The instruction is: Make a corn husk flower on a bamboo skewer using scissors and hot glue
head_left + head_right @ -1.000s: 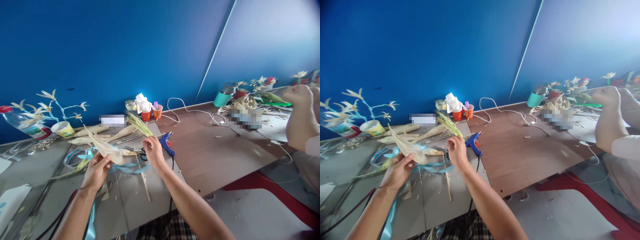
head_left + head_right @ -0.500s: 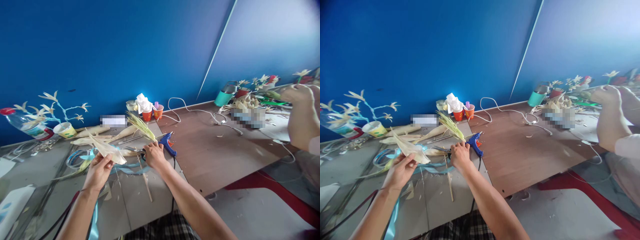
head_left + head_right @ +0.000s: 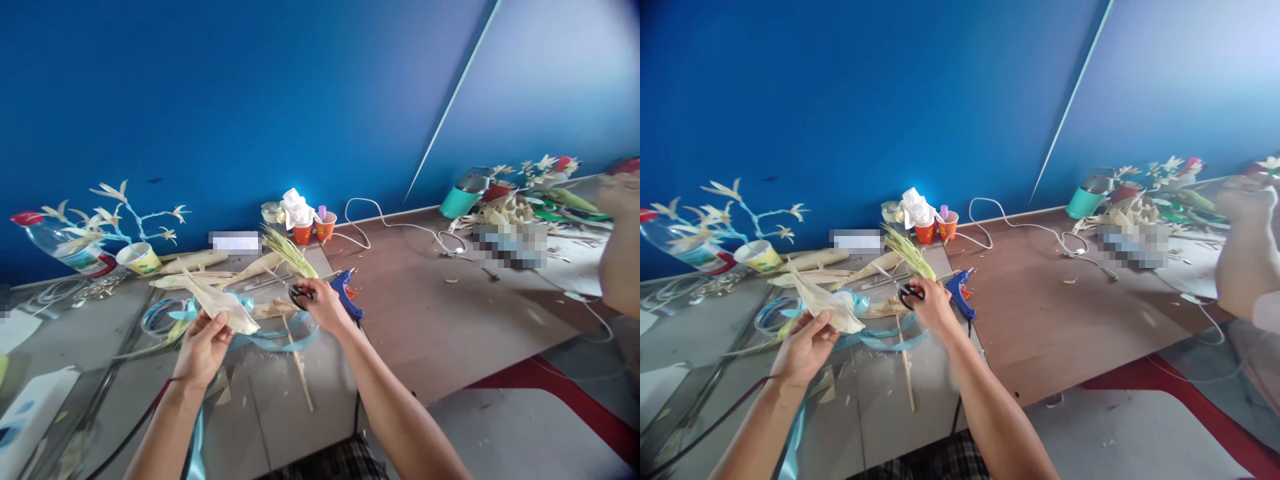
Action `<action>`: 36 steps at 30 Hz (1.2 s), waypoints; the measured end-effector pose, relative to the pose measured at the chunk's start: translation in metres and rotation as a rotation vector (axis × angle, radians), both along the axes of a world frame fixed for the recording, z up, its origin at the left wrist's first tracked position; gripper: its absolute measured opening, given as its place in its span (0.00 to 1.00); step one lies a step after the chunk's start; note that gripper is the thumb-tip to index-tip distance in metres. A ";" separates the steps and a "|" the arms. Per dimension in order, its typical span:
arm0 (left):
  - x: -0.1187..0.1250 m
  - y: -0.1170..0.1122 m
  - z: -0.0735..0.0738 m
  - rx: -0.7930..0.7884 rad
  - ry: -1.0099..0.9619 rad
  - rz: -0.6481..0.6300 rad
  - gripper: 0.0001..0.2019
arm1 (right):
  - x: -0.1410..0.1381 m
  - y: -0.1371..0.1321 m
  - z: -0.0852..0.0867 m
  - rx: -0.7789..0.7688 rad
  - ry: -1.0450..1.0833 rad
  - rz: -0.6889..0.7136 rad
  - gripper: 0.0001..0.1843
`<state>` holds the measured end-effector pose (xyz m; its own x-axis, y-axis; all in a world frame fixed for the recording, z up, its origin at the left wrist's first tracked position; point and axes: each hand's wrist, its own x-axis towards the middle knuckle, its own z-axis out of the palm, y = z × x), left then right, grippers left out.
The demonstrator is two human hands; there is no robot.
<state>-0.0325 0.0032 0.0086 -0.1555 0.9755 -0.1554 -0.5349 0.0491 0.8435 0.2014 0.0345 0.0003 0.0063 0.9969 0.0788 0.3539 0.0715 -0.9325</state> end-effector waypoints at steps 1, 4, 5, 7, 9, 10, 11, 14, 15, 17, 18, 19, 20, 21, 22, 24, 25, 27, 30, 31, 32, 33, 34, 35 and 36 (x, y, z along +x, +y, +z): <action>-0.001 0.001 -0.001 0.005 -0.005 0.007 0.11 | 0.001 0.002 0.001 -0.019 0.198 0.007 0.14; -0.003 0.003 -0.004 0.028 -0.024 0.010 0.10 | 0.000 0.004 0.001 -0.092 0.756 0.050 0.15; -0.004 0.004 -0.004 0.036 -0.024 0.003 0.10 | -0.001 0.004 0.001 -0.114 0.874 0.062 0.16; -0.005 0.006 -0.005 0.054 -0.014 -0.007 0.09 | -0.003 0.003 0.002 -0.158 0.983 0.077 0.18; -0.006 0.007 -0.005 0.074 0.001 -0.020 0.08 | -0.005 0.001 0.003 -0.201 0.983 0.089 0.18; -0.006 0.007 -0.005 0.085 0.006 -0.025 0.08 | -0.005 0.001 0.004 -0.219 0.963 0.098 0.18; -0.006 0.007 -0.005 0.095 0.012 -0.027 0.08 | -0.005 0.000 0.004 -0.231 0.939 0.105 0.18; -0.006 0.008 -0.005 0.119 0.031 -0.003 0.09 | -0.005 0.001 0.002 -0.233 0.868 0.111 0.21; -0.006 0.008 -0.005 0.123 0.039 0.010 0.09 | -0.005 0.001 0.001 -0.218 0.828 0.103 0.22; -0.005 0.009 -0.005 0.124 0.063 0.030 0.10 | -0.005 0.003 -0.004 -0.145 0.696 0.080 0.21; -0.005 0.009 -0.006 0.120 0.077 0.038 0.10 | -0.006 0.003 -0.007 -0.085 0.597 0.063 0.20; -0.004 0.009 -0.006 0.113 0.093 0.043 0.10 | -0.006 0.004 -0.009 -0.017 0.478 0.042 0.20; -0.003 0.009 -0.006 0.105 0.110 0.048 0.10 | -0.007 0.004 -0.012 0.046 0.348 0.019 0.20; -0.002 0.009 -0.006 0.097 0.128 0.052 0.10 | -0.007 0.003 -0.014 0.095 0.213 -0.006 0.20; -0.001 0.009 -0.007 0.089 0.148 0.055 0.10 | -0.008 0.003 -0.016 0.126 0.082 -0.029 0.21; 0.001 0.008 -0.008 0.077 0.195 0.054 0.10 | -0.009 0.001 -0.019 0.145 -0.134 -0.051 0.24; 0.001 0.008 -0.009 0.070 0.221 0.049 0.10 | -0.010 0.000 -0.020 0.154 -0.219 -0.052 0.25; 0.002 0.008 -0.010 0.051 0.267 0.024 0.10 | -0.012 0.000 -0.021 0.193 -0.365 -0.040 0.25; 0.002 0.006 -0.012 0.036 0.334 -0.032 0.11 | -0.015 0.000 -0.021 0.230 -0.546 0.000 0.17; 0.003 0.006 -0.013 0.036 0.367 -0.055 0.11 | -0.017 0.000 -0.020 0.236 -0.592 0.018 0.15; 0.003 0.006 -0.013 0.036 0.405 -0.079 0.12 | -0.019 0.000 -0.020 0.243 -0.631 0.035 0.14; 0.003 0.006 -0.014 0.036 0.447 -0.103 0.12 | -0.020 0.000 -0.019 0.254 -0.665 0.051 0.14; 0.004 0.006 -0.015 0.035 0.488 -0.125 0.12 | -0.022 -0.001 -0.019 0.265 -0.696 0.065 0.14; 0.004 0.006 -0.015 0.034 0.523 -0.144 0.12 | -0.024 -0.001 -0.019 0.271 -0.727 0.074 0.14; 0.004 0.006 -0.016 0.033 0.549 -0.162 0.13 | -0.025 -0.001 -0.018 0.270 -0.757 0.086 0.14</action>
